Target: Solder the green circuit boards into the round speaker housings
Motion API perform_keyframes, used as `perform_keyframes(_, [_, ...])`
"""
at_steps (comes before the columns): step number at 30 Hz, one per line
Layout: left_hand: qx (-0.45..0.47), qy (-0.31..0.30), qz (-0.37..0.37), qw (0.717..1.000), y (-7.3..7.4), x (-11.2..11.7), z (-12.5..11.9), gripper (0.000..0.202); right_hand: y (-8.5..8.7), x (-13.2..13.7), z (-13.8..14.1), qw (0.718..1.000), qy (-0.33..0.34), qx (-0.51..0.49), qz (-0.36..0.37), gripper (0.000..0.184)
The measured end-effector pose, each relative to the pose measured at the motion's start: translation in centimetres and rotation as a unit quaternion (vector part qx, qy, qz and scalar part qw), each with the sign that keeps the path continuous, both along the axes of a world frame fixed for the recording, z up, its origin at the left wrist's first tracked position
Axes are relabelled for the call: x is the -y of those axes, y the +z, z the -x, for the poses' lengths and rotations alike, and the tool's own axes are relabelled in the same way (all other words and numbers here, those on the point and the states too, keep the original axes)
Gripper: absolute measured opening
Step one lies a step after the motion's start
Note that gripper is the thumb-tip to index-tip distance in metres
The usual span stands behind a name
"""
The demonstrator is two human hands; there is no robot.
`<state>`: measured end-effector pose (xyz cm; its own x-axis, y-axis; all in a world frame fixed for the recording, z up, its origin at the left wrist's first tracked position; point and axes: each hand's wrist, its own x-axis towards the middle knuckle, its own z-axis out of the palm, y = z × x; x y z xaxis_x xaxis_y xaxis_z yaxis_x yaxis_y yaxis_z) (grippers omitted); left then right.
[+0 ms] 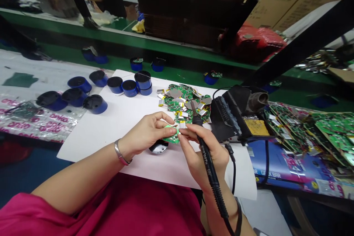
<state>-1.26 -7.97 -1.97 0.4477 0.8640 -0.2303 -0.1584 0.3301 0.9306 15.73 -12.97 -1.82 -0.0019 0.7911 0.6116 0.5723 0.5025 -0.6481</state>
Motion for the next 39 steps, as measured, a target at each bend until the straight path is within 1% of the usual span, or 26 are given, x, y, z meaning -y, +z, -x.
perform_keyframes(2, [-0.052,0.023,-0.055,0.997,0.3,0.1,0.7,0.042,0.0,-0.1,-0.3,0.999,-0.025,0.013,-0.017,0.029])
perform_keyframes(3, [-0.099,0.037,-0.102,0.989,0.4,0.3,1.1,0.049,-0.1,-0.2,-0.5,0.998,-0.047,0.021,-0.032,0.029])
perform_keyframes(4, [-0.161,0.047,-0.155,0.974,0.4,0.6,1.5,0.059,-0.1,-0.3,-0.8,0.996,-0.070,0.030,-0.050,0.029])
perform_keyframes(6, [-0.297,0.038,-0.251,0.920,0.2,1.3,2.1,0.084,-0.3,-0.5,-1.3,0.989,-0.109,0.052,-0.083,0.030])
perform_keyframes(7, [-0.356,0.022,-0.280,0.891,-0.2,1.7,2.3,0.092,-0.4,-0.6,-1.5,0.986,-0.120,0.064,-0.097,0.031])
perform_keyframes(8, [-0.399,0.008,-0.296,0.868,-0.6,2.1,2.5,0.094,-0.5,-0.7,-1.6,0.983,-0.125,0.076,-0.108,0.032])
perform_keyframes(9, [-0.424,-0.002,-0.304,0.853,-1.0,2.4,2.5,0.090,-0.6,-0.8,-1.7,0.981,-0.126,0.087,-0.118,0.034])
perform_keyframes(10, [-0.434,-0.008,-0.310,0.846,-1.5,2.7,2.5,0.082,-0.7,-0.8,-1.7,0.979,-0.125,0.101,-0.128,0.036])
perform_keyframes(11, [-0.429,-0.015,-0.319,0.845,-1.8,2.9,2.5,0.072,-0.8,-0.8,-1.6,0.976,-0.123,0.113,-0.138,0.038])
perform_keyframes(13, [-0.386,-0.046,-0.345,0.854,-2.2,3.0,2.6,0.054,-1.1,-0.8,-1.4,0.973,-0.112,0.132,-0.152,0.041])
perform_keyframes(15, [-0.327,-0.084,-0.379,0.862,-2.1,2.9,2.7,0.049,-1.4,-0.6,-1.1,0.971,-0.100,0.146,-0.159,0.042])
perform_keyframes(16, [-0.306,-0.091,-0.396,0.861,-2.1,2.9,2.8,0.048,-1.6,-0.6,-1.0,0.971,-0.095,0.152,-0.160,0.042])
perform_keyframes(18, [-0.293,-0.070,-0.429,0.852,-1.9,3.1,2.8,0.043,-1.9,-0.4,-0.7,0.968,-0.088,0.167,-0.163,0.043])
perform_keyframes(19, [-0.292,-0.046,-0.444,0.846,-1.9,3.2,2.7,0.035,-2.1,-0.3,-0.6,0.967,-0.085,0.175,-0.167,0.043])
perform_keyframes(21, [-0.288,0.010,-0.468,0.835,-2.0,3.4,2.5,0.013,-2.3,-0.1,-0.4,0.963,-0.079,0.183,-0.180,0.044])
perform_keyframes(22, [-0.286,0.036,-0.476,0.831,-2.1,3.6,2.4,0.006,-2.4,0.0,-0.3,0.962,-0.075,0.183,-0.185,0.044])
perform_keyframes(23, [-0.282,0.057,-0.481,0.828,-2.1,3.7,2.4,0.008,-2.5,0.1,-0.2,0.963,-0.073,0.181,-0.188,0.045])
perform_keyframes(24, [-0.277,0.072,-0.480,0.829,-2.2,3.7,2.5,0.009,-2.6,0.2,-0.1,0.964,-0.070,0.177,-0.187,0.045])
perform_keyframes(26, [-0.259,0.074,-0.468,0.842,-2.3,3.8,2.8,0.007,-2.7,0.5,0.1,0.966,-0.058,0.176,-0.178,0.045])
perform_keyframes(28, [-0.232,0.055,-0.447,0.862,-2.3,3.9,3.1,0.009,-3.0,0.8,0.3,0.968,-0.041,0.179,-0.169,0.045])
perform_keyframes(32, [-0.182,0.029,-0.410,0.893,-2.4,3.9,3.3,0.018,-4.0,1.6,0.6,0.974,0.000,0.175,-0.146,0.043])
perform_keyframes(34, [-0.172,0.029,-0.353,0.919,-2.3,4.0,2.9,0.016,-4.6,1.9,0.7,0.977,0.020,0.171,-0.130,0.044])
perform_keyframes(36, [-0.180,0.036,-0.271,0.945,-2.0,4.0,2.5,0.012,-4.8,2.1,0.7,0.978,0.029,0.166,-0.121,0.045])
perform_keyframes(38, [-0.181,0.043,-0.210,0.960,-1.8,3.9,1.9,0.010,-4.8,2.2,0.8,0.979,0.026,0.160,-0.125,0.046])
perform_keyframes(39, [-0.179,0.043,-0.196,0.963,-1.6,3.8,1.7,0.011,-4.7,2.1,0.9,0.979,0.024,0.156,-0.130,0.046])
